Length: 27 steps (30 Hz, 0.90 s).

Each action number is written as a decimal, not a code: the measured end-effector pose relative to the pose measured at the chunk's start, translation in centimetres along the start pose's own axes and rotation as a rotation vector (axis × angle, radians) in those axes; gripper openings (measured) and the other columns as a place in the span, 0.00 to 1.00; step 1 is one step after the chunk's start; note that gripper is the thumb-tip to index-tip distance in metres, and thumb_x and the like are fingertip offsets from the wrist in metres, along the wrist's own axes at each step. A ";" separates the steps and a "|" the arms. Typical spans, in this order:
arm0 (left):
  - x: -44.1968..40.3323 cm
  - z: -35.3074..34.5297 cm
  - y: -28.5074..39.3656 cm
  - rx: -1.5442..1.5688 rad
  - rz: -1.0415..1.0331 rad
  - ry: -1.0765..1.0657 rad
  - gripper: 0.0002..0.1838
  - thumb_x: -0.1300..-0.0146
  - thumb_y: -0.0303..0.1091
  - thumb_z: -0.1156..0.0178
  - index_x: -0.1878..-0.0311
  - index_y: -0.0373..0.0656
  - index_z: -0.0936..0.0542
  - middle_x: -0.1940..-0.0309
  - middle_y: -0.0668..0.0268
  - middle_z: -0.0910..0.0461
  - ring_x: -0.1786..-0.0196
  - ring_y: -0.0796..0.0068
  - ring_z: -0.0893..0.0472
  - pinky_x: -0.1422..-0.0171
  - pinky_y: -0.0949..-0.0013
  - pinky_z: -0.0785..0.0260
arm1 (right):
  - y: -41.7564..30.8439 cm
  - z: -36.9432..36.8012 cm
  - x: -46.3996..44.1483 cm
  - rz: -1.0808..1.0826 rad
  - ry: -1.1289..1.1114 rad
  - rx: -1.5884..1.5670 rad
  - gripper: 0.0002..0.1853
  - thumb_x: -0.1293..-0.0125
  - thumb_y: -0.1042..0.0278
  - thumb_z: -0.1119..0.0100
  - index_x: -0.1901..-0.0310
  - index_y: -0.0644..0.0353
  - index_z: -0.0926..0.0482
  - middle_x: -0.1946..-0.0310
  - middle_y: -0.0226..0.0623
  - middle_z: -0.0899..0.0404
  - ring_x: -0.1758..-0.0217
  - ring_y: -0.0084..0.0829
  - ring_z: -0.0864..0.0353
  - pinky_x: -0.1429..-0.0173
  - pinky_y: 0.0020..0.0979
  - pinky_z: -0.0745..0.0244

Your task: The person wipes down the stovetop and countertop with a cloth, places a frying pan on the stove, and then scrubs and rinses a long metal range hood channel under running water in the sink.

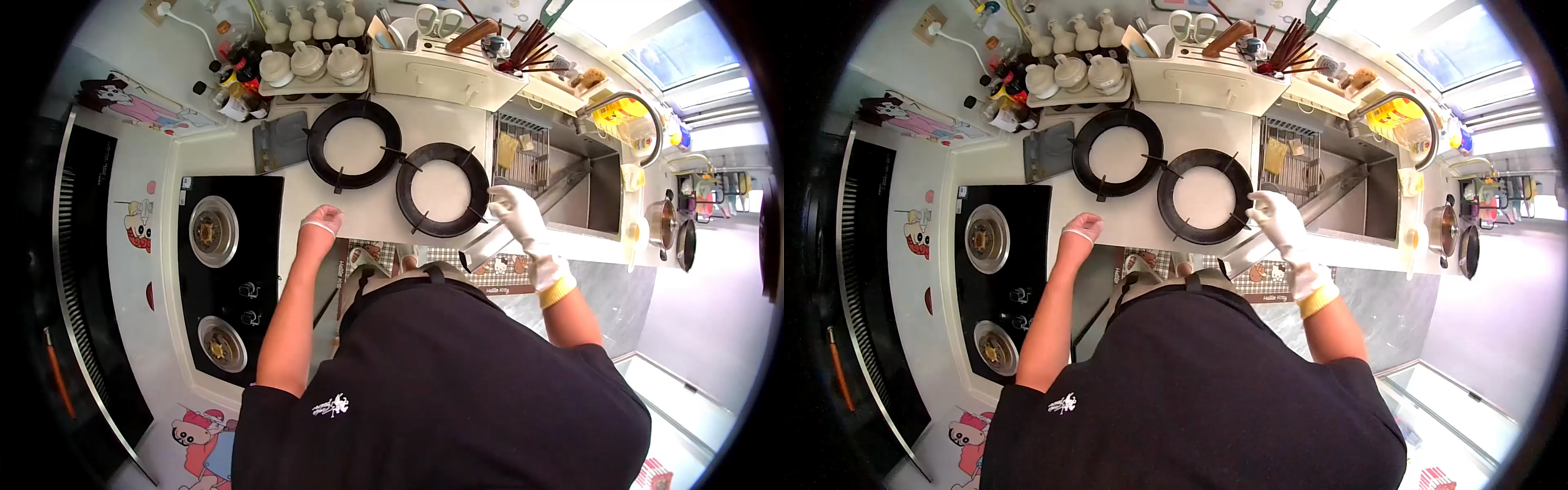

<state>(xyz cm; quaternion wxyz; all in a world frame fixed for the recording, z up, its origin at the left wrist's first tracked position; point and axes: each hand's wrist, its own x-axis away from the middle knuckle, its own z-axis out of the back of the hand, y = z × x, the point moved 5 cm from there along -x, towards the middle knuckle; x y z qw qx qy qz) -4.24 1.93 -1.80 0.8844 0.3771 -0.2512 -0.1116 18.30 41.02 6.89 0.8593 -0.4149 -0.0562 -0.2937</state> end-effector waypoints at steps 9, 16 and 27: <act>9.5 2.8 -3.4 0.012 0.149 -0.095 0.14 0.31 0.39 0.34 0.51 0.39 0.15 0.60 0.59 0.12 0.56 0.69 0.14 0.47 0.66 0.23 | -2.5 -14.5 -3.9 0.519 -0.853 0.933 0.32 0.47 0.57 0.22 0.41 0.58 0.19 0.50 0.45 0.15 0.44 0.49 0.16 0.40 0.43 0.20; 15.2 2.3 -9.0 0.157 0.359 0.106 0.14 0.31 0.41 0.34 0.51 0.40 0.15 0.59 0.58 0.11 0.56 0.66 0.13 0.47 0.64 0.22 | -3.9 -14.3 -5.6 0.403 -0.851 1.043 0.31 0.46 0.63 0.26 0.42 0.68 0.25 0.53 0.57 0.14 0.46 0.54 0.15 0.39 0.45 0.20; 21.2 0.6 -11.7 0.369 0.365 0.169 0.14 0.27 0.40 0.37 0.49 0.40 0.16 0.57 0.61 0.12 0.55 0.70 0.15 0.45 0.66 0.23 | -8.3 -6.8 -4.0 0.458 -0.581 0.807 0.13 0.30 0.60 0.37 0.55 0.62 0.18 0.61 0.55 0.14 0.54 0.55 0.14 0.48 0.48 0.20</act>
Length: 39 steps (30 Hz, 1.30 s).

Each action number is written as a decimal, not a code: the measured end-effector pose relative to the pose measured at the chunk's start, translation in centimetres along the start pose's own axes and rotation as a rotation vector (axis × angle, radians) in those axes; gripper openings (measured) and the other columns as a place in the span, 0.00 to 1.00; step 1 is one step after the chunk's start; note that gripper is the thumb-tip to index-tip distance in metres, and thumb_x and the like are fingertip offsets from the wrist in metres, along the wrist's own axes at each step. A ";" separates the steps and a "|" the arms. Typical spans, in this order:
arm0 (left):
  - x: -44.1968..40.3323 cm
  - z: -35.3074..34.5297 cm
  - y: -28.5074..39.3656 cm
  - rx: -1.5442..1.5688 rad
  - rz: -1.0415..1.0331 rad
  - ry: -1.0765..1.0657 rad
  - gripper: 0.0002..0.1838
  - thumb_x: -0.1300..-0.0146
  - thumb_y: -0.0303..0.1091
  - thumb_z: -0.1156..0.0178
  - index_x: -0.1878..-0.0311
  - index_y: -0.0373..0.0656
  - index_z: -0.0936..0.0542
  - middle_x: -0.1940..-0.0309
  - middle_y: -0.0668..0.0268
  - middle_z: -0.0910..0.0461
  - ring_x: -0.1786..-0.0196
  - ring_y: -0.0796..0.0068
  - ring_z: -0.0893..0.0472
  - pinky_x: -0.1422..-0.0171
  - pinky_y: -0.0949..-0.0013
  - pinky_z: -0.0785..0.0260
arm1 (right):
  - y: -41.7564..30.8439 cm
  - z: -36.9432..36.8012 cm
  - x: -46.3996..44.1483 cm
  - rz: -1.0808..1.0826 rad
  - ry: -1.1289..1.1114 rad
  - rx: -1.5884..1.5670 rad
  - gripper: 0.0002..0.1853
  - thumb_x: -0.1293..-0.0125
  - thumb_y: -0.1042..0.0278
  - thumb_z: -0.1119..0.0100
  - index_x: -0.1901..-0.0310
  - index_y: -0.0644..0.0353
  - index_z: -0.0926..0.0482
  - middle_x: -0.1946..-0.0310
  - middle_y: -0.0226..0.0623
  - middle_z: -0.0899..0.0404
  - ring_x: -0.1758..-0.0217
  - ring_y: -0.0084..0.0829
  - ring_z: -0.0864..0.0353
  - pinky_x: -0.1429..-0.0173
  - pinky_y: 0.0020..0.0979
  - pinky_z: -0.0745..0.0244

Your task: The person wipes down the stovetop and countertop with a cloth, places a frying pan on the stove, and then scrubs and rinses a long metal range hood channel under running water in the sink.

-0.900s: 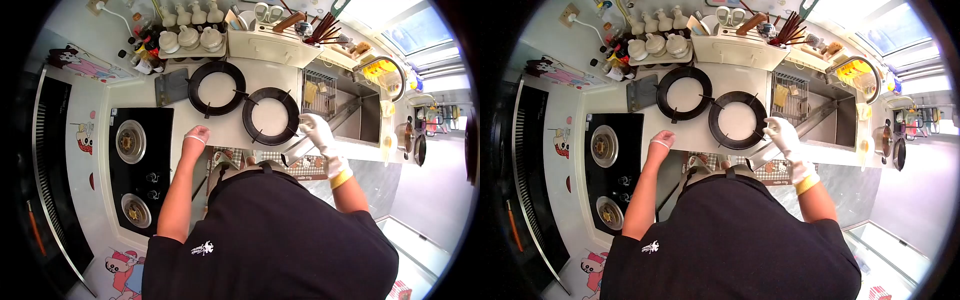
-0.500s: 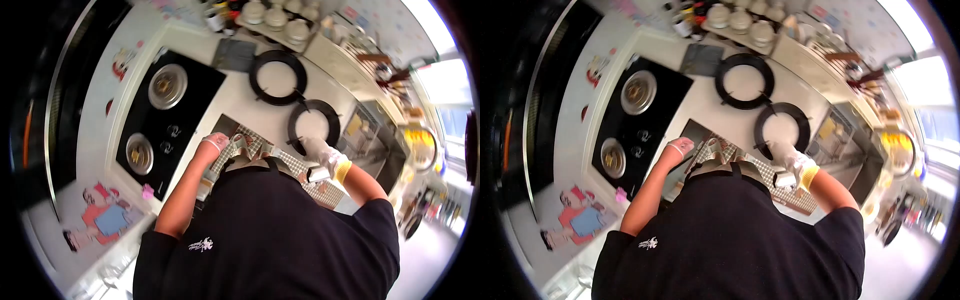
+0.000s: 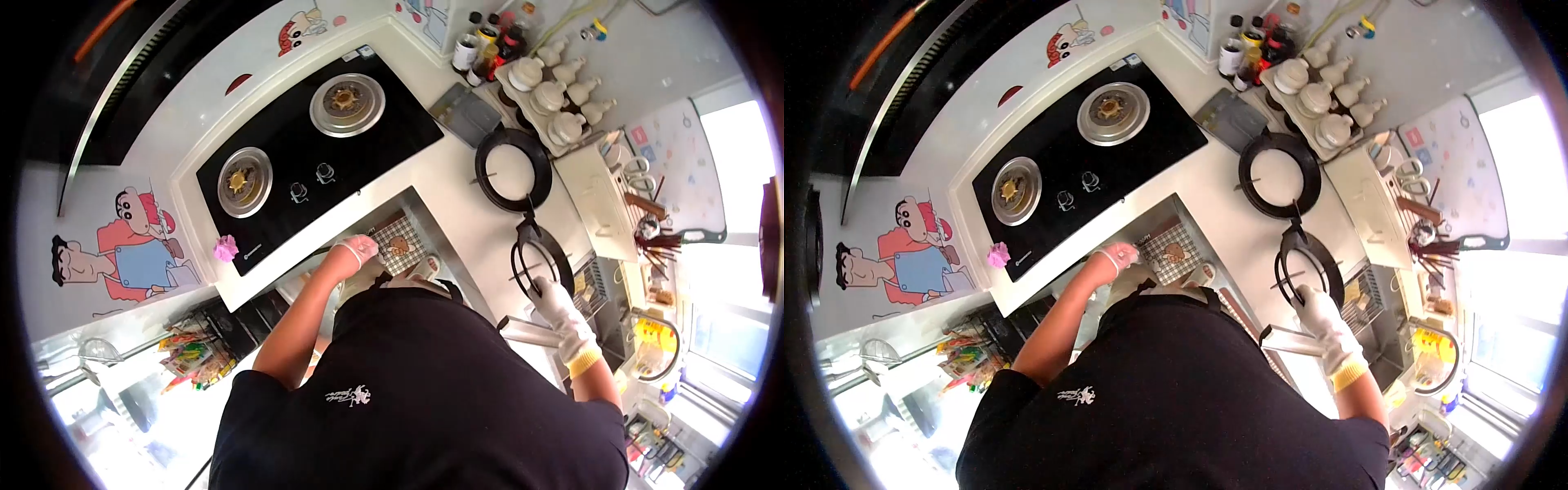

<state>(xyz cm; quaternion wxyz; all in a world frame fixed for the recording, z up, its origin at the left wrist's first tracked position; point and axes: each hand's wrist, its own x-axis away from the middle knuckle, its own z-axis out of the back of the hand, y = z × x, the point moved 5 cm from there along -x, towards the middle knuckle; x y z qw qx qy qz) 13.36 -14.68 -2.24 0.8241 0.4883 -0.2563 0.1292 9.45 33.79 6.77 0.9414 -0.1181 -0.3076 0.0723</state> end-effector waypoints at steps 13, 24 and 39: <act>6.9 10.6 -6.7 0.140 -0.038 0.156 0.17 0.28 0.40 0.36 0.44 0.38 0.17 0.52 0.58 0.11 0.49 0.68 0.13 0.43 0.67 0.23 | -36.0 8.4 -19.9 0.777 0.291 0.380 0.17 0.34 0.62 0.37 0.47 0.60 0.20 0.61 0.51 0.14 0.56 0.52 0.13 0.48 0.48 0.18; 14.0 18.3 -14.9 0.291 0.090 0.302 0.14 0.28 0.36 0.37 0.45 0.39 0.16 0.52 0.57 0.12 0.49 0.67 0.14 0.42 0.66 0.24 | -50.1 0.6 -35.6 0.738 0.251 0.548 0.13 0.35 0.67 0.41 0.51 0.59 0.18 0.61 0.48 0.12 0.56 0.49 0.11 0.51 0.49 0.16; 12.1 17.0 -13.1 0.249 0.103 0.308 0.15 0.30 0.36 0.36 0.45 0.39 0.16 0.54 0.55 0.12 0.50 0.65 0.13 0.43 0.65 0.23 | -48.0 -1.1 -36.7 0.790 0.508 0.631 0.11 0.32 0.69 0.47 0.56 0.53 0.14 0.60 0.38 0.15 0.55 0.43 0.13 0.51 0.43 0.17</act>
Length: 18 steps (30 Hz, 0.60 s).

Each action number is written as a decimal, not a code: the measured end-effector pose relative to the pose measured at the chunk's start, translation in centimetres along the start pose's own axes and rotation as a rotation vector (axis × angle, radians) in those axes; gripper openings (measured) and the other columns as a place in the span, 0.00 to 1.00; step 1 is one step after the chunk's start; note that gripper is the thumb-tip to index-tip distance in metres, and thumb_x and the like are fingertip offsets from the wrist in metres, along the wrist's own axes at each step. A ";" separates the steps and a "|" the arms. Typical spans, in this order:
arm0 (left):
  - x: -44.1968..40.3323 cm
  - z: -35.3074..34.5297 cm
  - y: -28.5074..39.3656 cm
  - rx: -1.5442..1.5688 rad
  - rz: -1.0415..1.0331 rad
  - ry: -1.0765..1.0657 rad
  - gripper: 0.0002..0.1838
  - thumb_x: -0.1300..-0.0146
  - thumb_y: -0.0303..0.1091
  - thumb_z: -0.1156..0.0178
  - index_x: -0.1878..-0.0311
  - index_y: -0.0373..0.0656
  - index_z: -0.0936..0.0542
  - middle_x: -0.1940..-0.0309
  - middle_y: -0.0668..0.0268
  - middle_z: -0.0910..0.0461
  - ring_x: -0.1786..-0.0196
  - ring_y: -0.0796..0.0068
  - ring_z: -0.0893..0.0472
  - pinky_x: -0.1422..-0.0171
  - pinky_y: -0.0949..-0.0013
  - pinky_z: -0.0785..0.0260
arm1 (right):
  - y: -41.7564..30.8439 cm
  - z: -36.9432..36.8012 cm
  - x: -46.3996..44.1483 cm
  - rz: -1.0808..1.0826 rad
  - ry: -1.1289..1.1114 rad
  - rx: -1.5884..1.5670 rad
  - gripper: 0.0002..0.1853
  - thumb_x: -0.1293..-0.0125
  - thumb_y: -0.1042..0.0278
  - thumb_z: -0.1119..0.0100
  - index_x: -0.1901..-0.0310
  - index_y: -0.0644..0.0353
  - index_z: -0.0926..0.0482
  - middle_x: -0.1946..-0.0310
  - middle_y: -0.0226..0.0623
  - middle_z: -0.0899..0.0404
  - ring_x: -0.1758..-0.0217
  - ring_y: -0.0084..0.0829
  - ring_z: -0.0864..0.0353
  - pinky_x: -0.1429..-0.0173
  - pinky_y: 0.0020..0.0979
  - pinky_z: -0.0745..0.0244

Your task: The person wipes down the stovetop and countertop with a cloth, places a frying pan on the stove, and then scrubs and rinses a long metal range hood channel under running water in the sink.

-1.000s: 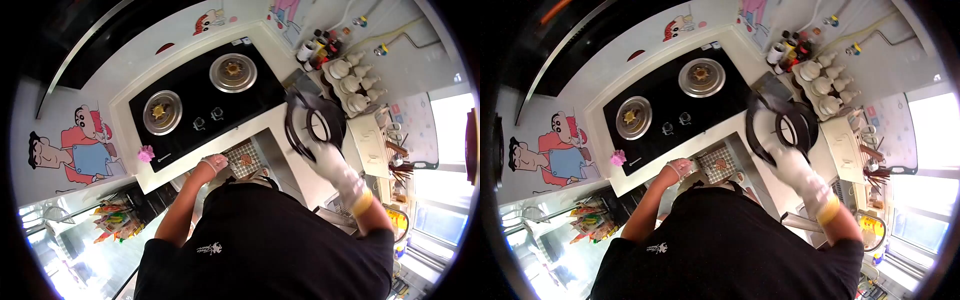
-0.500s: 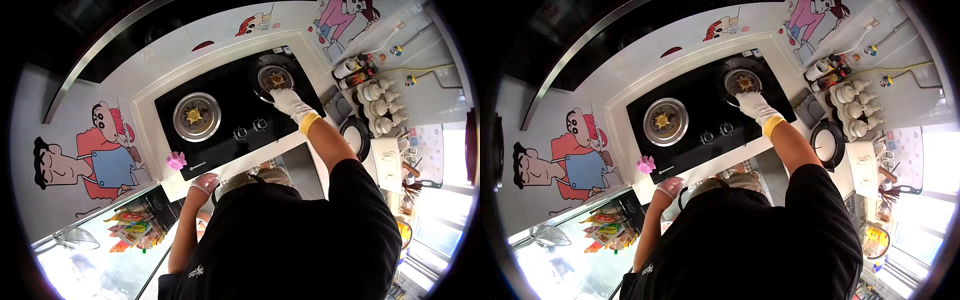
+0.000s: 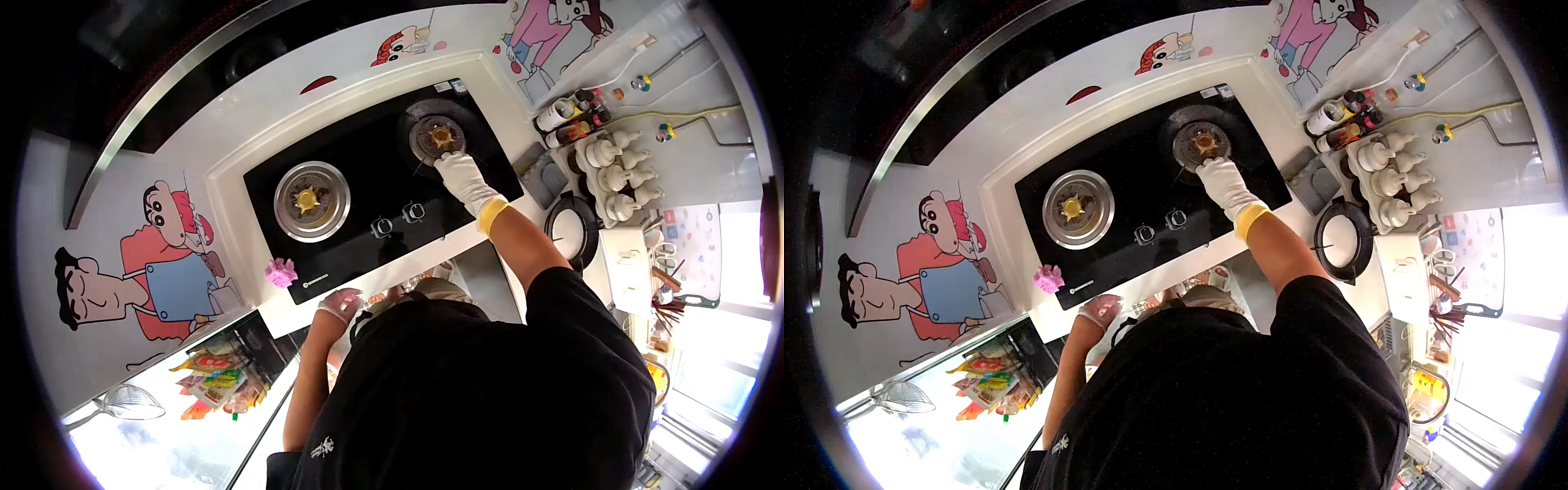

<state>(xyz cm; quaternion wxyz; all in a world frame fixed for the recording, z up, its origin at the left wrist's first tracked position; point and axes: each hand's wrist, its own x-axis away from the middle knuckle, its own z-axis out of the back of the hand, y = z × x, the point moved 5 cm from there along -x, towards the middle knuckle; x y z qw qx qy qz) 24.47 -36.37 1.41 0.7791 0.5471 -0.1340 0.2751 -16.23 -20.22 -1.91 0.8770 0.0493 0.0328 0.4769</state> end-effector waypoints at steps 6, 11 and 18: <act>-1.3 -2.1 0.9 -0.016 -0.025 0.004 0.15 0.30 0.36 0.37 0.44 0.41 0.16 0.54 0.54 0.12 0.50 0.62 0.13 0.44 0.63 0.23 | -0.1 4.7 2.7 -0.038 0.116 -0.228 0.38 0.43 0.51 0.25 0.33 0.58 0.27 0.42 0.45 0.21 0.38 0.46 0.22 0.33 0.44 0.27; -3.0 -3.6 0.4 -0.025 -0.071 -0.023 0.14 0.28 0.37 0.38 0.44 0.44 0.16 0.52 0.52 0.13 0.50 0.59 0.13 0.44 0.61 0.23 | 6.4 7.3 16.4 -0.467 0.129 -0.559 0.41 0.41 0.54 0.25 0.29 0.60 0.31 0.34 0.50 0.27 0.31 0.53 0.28 0.26 0.46 0.32; -5.1 -5.4 4.2 -0.133 -0.075 -0.083 0.15 0.27 0.36 0.38 0.43 0.41 0.16 0.52 0.58 0.12 0.48 0.70 0.15 0.40 0.66 0.25 | 16.1 0.0 38.3 -0.849 -0.233 -0.305 0.38 0.40 0.56 0.25 0.31 0.59 0.29 0.42 0.48 0.20 0.42 0.49 0.18 0.36 0.44 0.22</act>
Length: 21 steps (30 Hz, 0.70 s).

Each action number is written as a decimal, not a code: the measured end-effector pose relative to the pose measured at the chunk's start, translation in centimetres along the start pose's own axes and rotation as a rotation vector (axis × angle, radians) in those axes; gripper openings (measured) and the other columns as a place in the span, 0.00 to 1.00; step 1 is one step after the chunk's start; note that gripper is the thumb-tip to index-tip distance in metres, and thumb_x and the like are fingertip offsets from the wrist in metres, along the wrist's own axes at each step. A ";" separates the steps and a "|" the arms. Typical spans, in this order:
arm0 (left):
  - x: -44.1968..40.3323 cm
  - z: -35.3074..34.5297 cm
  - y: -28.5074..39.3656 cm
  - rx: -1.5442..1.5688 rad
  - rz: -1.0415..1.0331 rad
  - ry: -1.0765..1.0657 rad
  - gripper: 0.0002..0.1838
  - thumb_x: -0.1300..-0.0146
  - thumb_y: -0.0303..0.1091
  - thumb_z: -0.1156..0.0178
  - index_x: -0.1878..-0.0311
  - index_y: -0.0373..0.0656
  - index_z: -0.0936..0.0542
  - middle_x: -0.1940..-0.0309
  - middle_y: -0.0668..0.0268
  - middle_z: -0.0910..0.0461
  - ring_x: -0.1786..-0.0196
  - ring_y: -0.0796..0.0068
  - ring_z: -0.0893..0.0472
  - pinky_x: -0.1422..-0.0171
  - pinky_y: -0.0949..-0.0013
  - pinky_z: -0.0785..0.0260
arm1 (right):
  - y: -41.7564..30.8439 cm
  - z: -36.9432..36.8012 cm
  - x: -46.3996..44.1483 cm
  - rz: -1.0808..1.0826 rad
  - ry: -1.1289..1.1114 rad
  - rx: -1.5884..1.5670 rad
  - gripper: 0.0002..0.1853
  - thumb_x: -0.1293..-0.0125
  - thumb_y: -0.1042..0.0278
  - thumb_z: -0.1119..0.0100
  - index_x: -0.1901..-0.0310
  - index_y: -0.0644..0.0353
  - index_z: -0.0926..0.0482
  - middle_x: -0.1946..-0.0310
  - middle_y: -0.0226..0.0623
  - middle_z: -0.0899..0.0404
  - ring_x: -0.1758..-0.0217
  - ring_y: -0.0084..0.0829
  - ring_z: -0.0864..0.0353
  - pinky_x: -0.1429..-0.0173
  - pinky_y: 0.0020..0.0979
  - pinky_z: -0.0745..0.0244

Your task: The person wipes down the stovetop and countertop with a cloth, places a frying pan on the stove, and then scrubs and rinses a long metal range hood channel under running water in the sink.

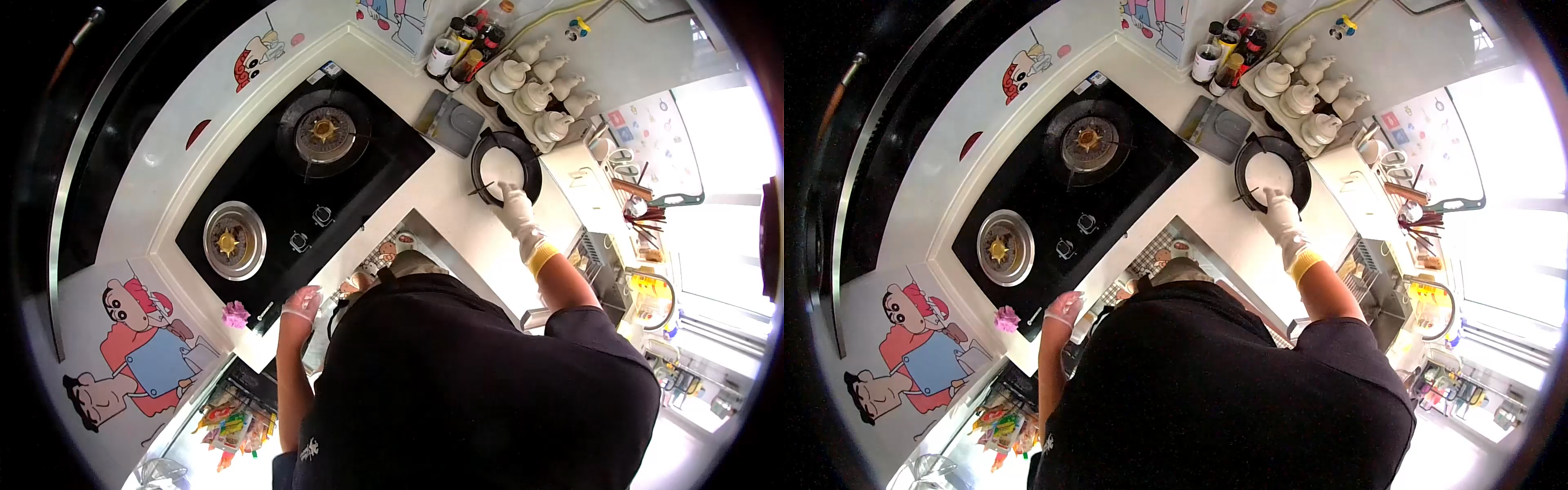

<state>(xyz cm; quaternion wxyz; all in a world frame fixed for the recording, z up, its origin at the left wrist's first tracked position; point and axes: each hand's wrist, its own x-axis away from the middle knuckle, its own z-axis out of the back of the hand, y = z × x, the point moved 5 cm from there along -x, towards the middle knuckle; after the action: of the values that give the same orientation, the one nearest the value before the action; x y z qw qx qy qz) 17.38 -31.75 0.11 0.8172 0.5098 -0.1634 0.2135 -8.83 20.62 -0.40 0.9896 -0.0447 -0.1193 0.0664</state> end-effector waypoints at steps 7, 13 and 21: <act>-0.9 -1.5 4.4 -0.076 -0.103 -0.064 0.16 0.30 0.40 0.37 0.45 0.40 0.17 0.51 0.51 0.13 0.48 0.57 0.12 0.43 0.61 0.22 | -1.9 -0.6 -1.0 0.042 -0.028 -0.175 0.19 0.34 0.68 0.36 0.42 0.59 0.22 0.51 0.56 0.15 0.47 0.56 0.15 0.41 0.49 0.22; 0.2 -0.6 0.9 -0.073 -0.008 -0.070 0.19 0.28 0.44 0.37 0.43 0.42 0.18 0.49 0.51 0.14 0.47 0.54 0.14 0.42 0.58 0.23 | -2.6 2.2 2.0 0.030 -0.104 -0.162 0.14 0.24 0.59 0.44 0.51 0.62 0.21 0.57 0.56 0.15 0.53 0.59 0.16 0.49 0.53 0.21; 4.0 4.7 -6.0 0.096 0.077 0.152 0.16 0.29 0.40 0.36 0.46 0.38 0.17 0.55 0.52 0.12 0.52 0.60 0.13 0.47 0.62 0.22 | -27.6 12.9 4.5 0.650 -0.260 -0.061 0.11 0.34 0.72 0.42 0.53 0.66 0.22 0.59 0.55 0.17 0.55 0.59 0.17 0.49 0.53 0.21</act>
<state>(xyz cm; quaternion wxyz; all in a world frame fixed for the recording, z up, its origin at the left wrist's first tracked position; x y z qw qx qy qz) 23.64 -37.61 -0.54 0.7932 0.5239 -0.1102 0.2903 -4.27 -5.03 15.97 0.8914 -0.1009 -0.2256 0.3798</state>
